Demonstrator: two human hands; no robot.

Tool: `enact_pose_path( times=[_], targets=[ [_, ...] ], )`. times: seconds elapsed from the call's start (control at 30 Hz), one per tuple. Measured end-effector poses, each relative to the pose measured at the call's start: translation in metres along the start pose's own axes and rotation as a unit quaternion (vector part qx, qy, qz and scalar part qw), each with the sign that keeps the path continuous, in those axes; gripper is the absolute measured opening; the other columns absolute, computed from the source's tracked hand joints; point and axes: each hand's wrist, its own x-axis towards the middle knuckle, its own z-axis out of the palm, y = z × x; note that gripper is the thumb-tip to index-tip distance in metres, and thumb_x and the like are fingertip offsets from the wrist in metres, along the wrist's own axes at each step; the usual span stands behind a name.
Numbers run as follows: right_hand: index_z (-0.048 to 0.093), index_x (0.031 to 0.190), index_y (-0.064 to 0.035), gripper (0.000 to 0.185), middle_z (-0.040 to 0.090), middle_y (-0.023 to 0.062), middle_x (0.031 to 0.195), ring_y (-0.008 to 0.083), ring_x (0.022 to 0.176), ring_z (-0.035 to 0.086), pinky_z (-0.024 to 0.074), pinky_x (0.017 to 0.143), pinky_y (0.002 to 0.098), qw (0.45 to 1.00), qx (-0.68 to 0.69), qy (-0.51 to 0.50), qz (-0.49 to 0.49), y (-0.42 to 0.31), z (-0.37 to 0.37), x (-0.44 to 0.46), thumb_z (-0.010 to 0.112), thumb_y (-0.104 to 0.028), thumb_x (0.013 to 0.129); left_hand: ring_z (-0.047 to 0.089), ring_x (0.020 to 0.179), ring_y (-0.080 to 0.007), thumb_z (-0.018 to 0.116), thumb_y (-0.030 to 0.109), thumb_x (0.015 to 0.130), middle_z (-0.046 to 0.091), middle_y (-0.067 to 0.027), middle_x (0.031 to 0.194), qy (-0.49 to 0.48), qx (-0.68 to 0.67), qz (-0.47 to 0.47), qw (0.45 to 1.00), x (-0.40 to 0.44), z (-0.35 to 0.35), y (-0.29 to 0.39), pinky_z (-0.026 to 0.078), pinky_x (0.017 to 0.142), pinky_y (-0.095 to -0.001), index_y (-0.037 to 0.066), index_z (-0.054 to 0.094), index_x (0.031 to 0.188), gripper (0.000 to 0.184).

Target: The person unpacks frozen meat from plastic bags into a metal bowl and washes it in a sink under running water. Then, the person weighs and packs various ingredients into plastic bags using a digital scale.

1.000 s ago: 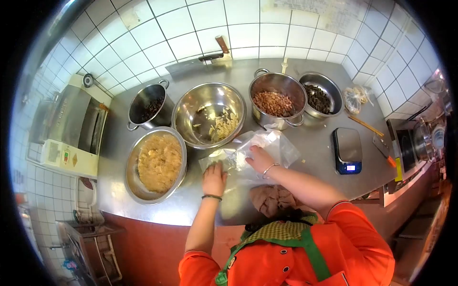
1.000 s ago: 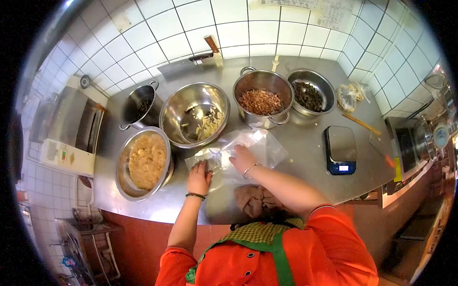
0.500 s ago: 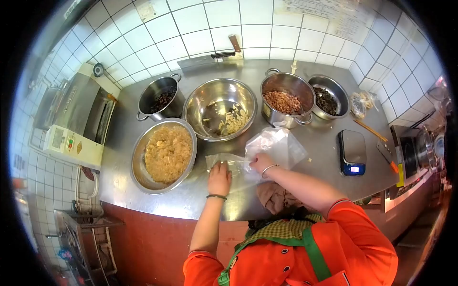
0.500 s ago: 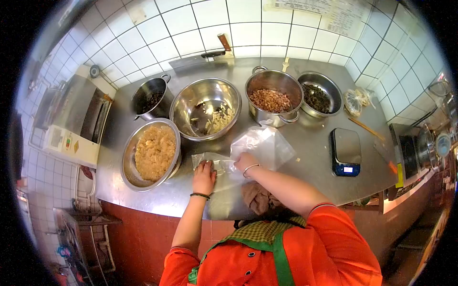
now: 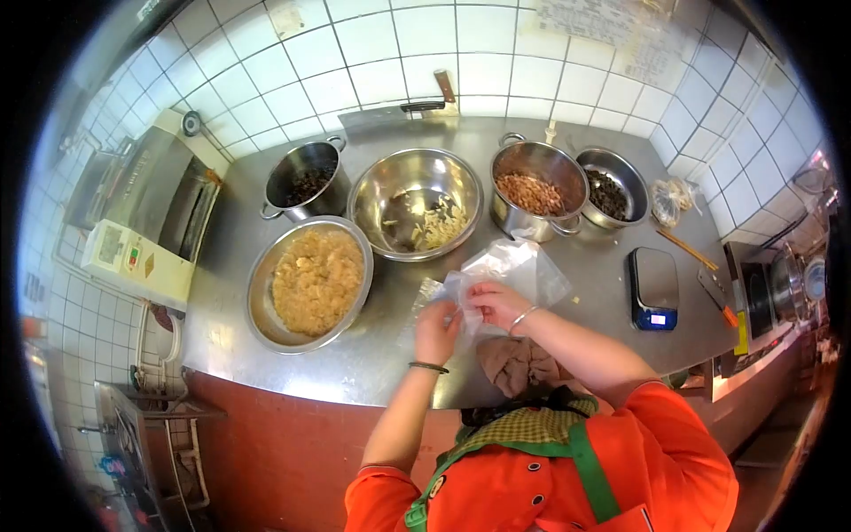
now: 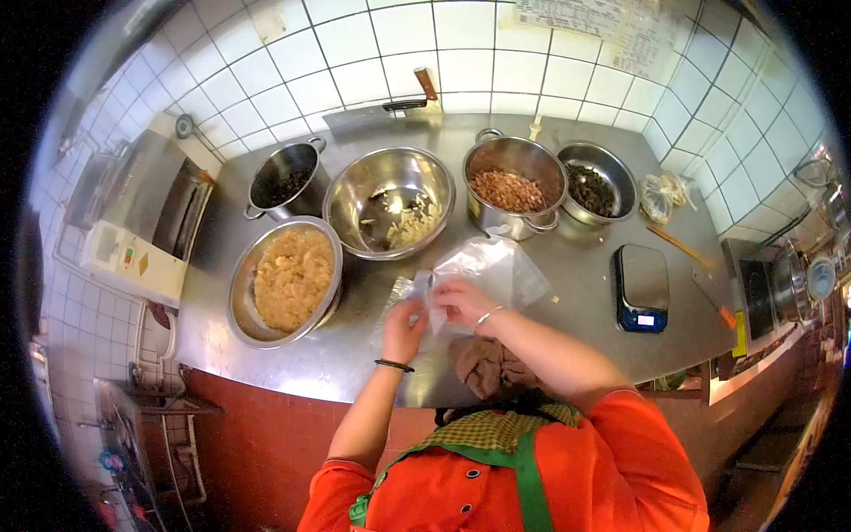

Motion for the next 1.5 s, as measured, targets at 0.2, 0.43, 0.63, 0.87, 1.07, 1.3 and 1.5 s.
enact_pose_path(
  times=[0.2, 0.43, 0.63, 0.87, 1.07, 1.3, 1.5],
  targets=[
    [0.057, 0.097, -0.0092, 0.022, 0.054, -0.0026, 0.073, 0.0060, 0.063, 0.049, 0.0413, 0.054, 0.0213, 0.989, -0.108, 0.044, 0.094, -0.009, 0.002, -0.013, 0.059, -0.024, 0.081, 0.051, 0.084, -0.0323, 0.061, 0.006, 0.067, 0.056, -0.0115, 0.084, 0.017, 0.131, 0.083, 0.988, 0.003, -0.006, 0.009, 0.041, 0.073, -0.0393, 0.004, 0.056, 0.082, 0.016],
    [0.059, 0.080, -0.0060, 0.013, 0.052, -0.0029, 0.069, 0.0056, 0.059, 0.044, 0.0374, 0.053, 0.0198, 0.973, -0.212, 0.083, -0.027, -0.011, 0.001, -0.019, 0.063, -0.018, 0.076, 0.050, 0.085, -0.0337, 0.062, 0.006, 0.067, 0.051, -0.0170, 0.096, 0.106, 0.090, 0.106, 0.985, 0.004, -0.024, 0.039, 0.041, 0.076, -0.0388, 0.003, 0.056, 0.091, 0.025],
    [0.057, 0.079, -0.0020, 0.013, 0.056, 0.0016, 0.072, 0.0096, 0.064, 0.050, 0.0426, 0.059, 0.0239, 0.931, -0.298, 0.073, -0.198, -0.026, 0.033, -0.051, 0.065, -0.011, 0.072, 0.054, 0.069, -0.0162, 0.049, 0.009, 0.085, 0.059, -0.0050, 0.076, -0.019, -0.310, -0.206, 0.928, 0.002, -0.019, 0.061, 0.042, 0.070, -0.0300, 0.003, 0.055, 0.086, 0.009],
    [0.049, 0.079, -0.0077, 0.006, 0.053, 0.0020, 0.068, 0.0120, 0.059, 0.051, 0.0451, 0.052, 0.0261, 0.968, 0.009, 0.218, -0.124, -0.044, -0.002, -0.068, 0.055, -0.007, 0.079, 0.046, 0.058, -0.0115, 0.047, 0.011, 0.085, 0.045, 0.0008, 0.062, -0.005, -0.727, -0.258, 0.637, 0.006, -0.040, 0.066, 0.041, 0.061, -0.0263, 0.010, 0.044, 0.073, 0.012],
    [0.045, 0.083, -0.0089, 0.004, 0.050, 0.0022, 0.067, 0.0121, 0.056, 0.049, 0.0414, 0.046, 0.0256, 0.940, 0.284, 0.146, -0.118, -0.076, -0.046, -0.076, 0.047, -0.006, 0.083, 0.048, 0.070, -0.0136, 0.053, 0.011, 0.081, 0.048, -0.0030, 0.072, -0.011, -0.520, -0.235, 0.821, -0.002, -0.039, 0.046, 0.041, 0.065, -0.0274, 0.009, 0.047, 0.088, 0.010],
    [0.045, 0.089, -0.0062, 0.009, 0.051, 0.0097, 0.071, 0.0208, 0.057, 0.051, 0.0429, 0.054, 0.0321, 0.807, -0.387, 0.205, -0.396, -0.114, 0.053, -0.128, 0.049, -0.011, 0.083, 0.047, 0.096, -0.0301, 0.060, 0.010, 0.074, 0.048, -0.0165, 0.101, 0.111, 0.091, 0.184, 0.973, 0.018, -0.036, 0.149, 0.042, 0.077, -0.0366, 0.003, 0.047, 0.111, 0.039],
    [0.047, 0.096, -0.0070, 0.024, 0.050, 0.0111, 0.079, 0.0297, 0.073, 0.052, 0.0435, 0.061, 0.0367, 0.562, -0.699, 0.215, -0.386, -0.127, 0.024, -0.167, 0.054, -0.005, 0.072, 0.053, 0.067, -0.0303, 0.054, 0.002, 0.074, 0.053, -0.0126, 0.074, 0.090, 0.118, 0.183, 0.972, 0.042, -0.047, 0.141, 0.043, 0.057, -0.0354, 0.004, 0.056, 0.089, 0.016]
  ],
)
